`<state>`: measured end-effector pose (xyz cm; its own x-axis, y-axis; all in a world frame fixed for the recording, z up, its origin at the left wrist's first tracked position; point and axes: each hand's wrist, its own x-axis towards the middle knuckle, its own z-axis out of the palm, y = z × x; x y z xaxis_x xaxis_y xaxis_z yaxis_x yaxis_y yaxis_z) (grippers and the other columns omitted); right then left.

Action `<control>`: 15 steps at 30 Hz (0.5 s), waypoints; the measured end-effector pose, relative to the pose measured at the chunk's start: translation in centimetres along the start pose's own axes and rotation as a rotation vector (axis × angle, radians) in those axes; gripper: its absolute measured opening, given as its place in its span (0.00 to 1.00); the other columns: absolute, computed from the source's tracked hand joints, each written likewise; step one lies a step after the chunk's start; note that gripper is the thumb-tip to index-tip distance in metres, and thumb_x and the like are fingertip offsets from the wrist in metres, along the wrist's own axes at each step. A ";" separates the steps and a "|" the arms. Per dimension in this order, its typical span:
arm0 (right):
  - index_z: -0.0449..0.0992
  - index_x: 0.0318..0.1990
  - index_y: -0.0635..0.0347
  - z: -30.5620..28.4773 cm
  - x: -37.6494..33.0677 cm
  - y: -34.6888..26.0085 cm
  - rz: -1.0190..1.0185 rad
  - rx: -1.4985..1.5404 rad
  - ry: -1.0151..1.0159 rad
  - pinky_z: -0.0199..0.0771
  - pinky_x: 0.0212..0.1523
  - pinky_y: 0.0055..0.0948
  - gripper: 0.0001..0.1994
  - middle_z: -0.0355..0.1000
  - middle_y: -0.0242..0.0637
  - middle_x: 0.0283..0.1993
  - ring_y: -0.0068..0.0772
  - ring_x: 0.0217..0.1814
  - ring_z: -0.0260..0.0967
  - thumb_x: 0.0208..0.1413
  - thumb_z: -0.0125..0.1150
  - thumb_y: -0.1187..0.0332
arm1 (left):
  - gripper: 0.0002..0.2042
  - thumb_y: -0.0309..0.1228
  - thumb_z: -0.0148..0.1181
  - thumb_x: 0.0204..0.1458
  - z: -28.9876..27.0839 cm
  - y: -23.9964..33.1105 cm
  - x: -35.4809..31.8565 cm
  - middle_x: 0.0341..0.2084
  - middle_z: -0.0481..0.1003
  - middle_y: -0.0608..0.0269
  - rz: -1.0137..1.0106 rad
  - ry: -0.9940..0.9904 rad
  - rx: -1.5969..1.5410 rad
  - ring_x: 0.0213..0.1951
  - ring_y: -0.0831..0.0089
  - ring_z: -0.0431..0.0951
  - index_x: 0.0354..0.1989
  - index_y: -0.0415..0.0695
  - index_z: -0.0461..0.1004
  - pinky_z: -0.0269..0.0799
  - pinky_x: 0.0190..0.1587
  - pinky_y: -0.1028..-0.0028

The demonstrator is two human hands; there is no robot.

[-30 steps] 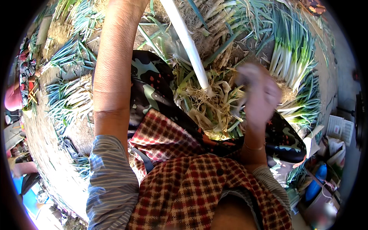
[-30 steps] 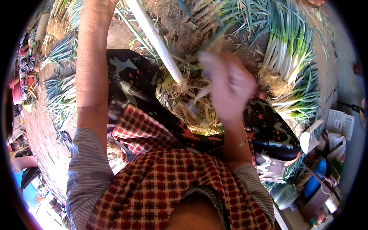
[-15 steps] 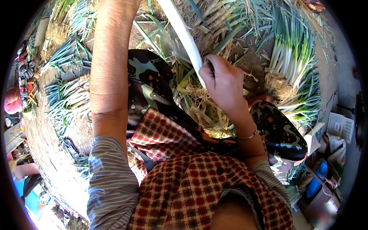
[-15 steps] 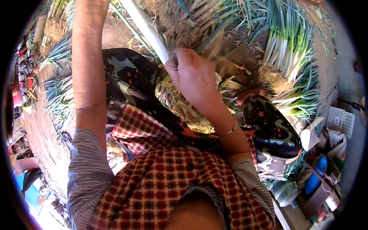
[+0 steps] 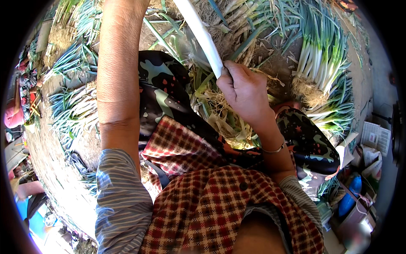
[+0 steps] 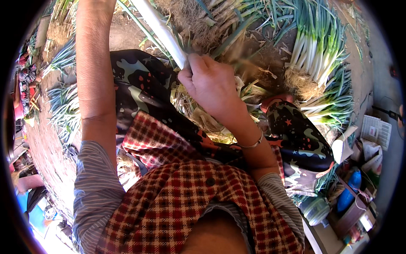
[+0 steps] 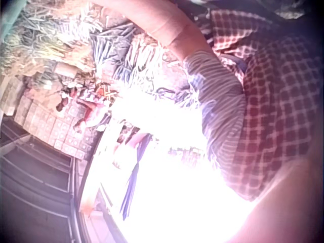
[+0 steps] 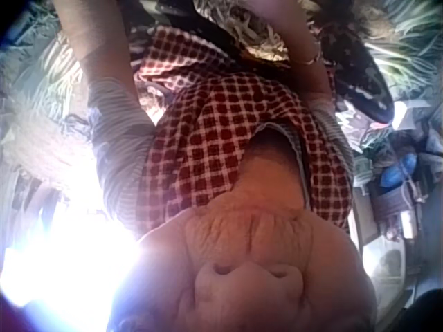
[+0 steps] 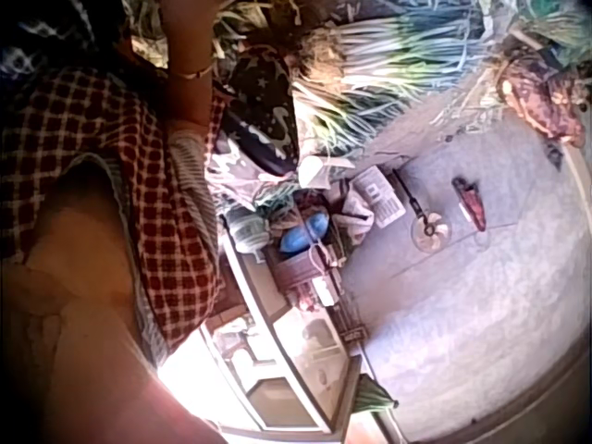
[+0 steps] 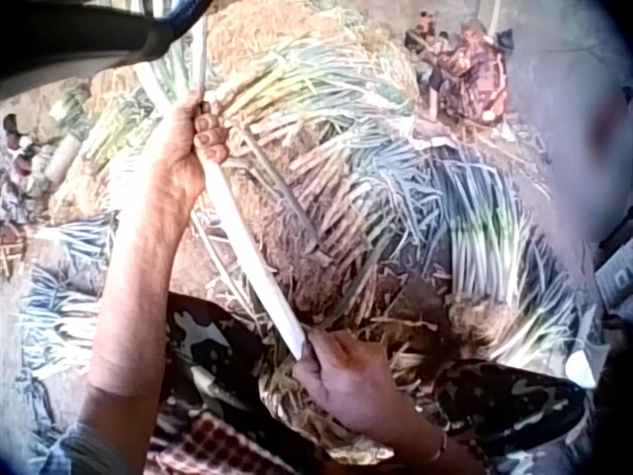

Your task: The person cleans green onions by hand, peeling away the dry outer layers and removing dirt. They handle the stalks individually while sitting on the ground in a workspace with many bunches.

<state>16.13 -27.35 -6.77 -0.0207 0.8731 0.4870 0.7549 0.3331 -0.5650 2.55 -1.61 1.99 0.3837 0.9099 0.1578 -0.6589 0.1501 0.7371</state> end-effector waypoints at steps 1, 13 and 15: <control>0.69 0.27 0.63 0.1 0.0 0.0 0.011 -0.021 -0.003 0.69 0.19 0.31 0.06 0.69 0.39 0.22 0.37 0.17 0.67 0.45 0.61 0.73 | 0.13 0.40 0.48 0.59 0.1 -0.1 -0.1 0.10 0.56 0.75 0.011 0.006 0.015 0.10 0.83 0.55 0.25 0.48 0.62 0.52 0.11 0.82; 0.71 0.31 0.69 1.5 -0.7 -0.1 0.960 1.189 -0.096 0.63 0.23 0.22 0.10 0.65 0.29 0.22 0.20 0.23 0.62 0.55 0.49 0.69 | 0.20 0.49 0.55 0.52 0.1 0.8 -0.6 0.16 0.59 0.70 -0.131 -0.479 -0.384 0.14 0.80 0.58 0.27 0.42 0.66 0.56 0.13 0.82; 0.71 0.30 0.69 2.4 -1.1 0.1 0.922 1.119 0.005 0.62 0.21 0.22 0.10 0.64 0.30 0.22 0.20 0.22 0.61 0.56 0.49 0.69 | 0.21 0.50 0.58 0.49 1.4 0.5 -1.3 0.17 0.61 0.68 -0.083 -0.299 -0.290 0.15 0.77 0.60 0.27 0.42 0.65 0.59 0.15 0.81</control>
<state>14.62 -27.43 -8.95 0.1839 0.9262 -0.3292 -0.3993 -0.2357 -0.8860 2.58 -3.23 3.06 0.5861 0.7440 0.3208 -0.7559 0.3596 0.5471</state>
